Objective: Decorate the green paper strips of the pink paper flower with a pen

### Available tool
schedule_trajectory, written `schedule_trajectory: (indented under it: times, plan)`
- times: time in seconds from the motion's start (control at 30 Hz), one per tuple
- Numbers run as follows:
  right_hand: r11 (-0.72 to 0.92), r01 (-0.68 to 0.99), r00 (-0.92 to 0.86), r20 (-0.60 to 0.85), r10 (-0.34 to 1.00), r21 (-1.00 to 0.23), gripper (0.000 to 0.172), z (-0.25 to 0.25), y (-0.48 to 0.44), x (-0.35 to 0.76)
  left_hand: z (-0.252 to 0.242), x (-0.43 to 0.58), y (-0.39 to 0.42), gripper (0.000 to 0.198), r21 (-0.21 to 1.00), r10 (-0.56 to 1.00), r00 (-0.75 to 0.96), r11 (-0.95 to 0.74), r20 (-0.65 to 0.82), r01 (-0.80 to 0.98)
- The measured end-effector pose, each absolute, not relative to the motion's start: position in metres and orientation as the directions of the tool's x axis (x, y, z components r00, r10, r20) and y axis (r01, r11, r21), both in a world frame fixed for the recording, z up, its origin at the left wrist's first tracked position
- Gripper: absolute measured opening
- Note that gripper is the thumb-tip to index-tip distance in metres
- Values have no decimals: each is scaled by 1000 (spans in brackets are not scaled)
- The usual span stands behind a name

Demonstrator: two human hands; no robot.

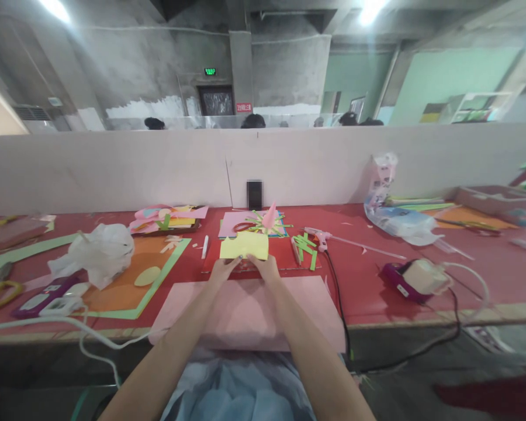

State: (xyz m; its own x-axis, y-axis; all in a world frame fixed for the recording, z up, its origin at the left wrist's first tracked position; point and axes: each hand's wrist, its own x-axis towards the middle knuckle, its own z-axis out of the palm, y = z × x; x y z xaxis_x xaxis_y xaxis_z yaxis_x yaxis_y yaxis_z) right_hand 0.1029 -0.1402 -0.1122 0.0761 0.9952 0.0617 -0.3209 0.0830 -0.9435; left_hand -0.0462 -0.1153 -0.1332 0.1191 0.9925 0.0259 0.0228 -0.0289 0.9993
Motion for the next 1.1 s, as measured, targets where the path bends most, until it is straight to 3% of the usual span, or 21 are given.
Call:
schedule_trajectory:
  times: [0.4,0.6,1.1]
  plan:
    - [52,-337,-38,69,997,-940,36,-110,-146,101,-125,-42,-125,25,1000,991,131,-9,6,27]
    - [48,-358,-30,62,998,-932,31,-113,-143,101,-123,-39,-126,25,1000,990,141,13,-11,-16]
    - [101,-376,52,88,995,-921,38,-119,-138,102,-129,-41,-119,28,990,1000,26,15,-11,-138]
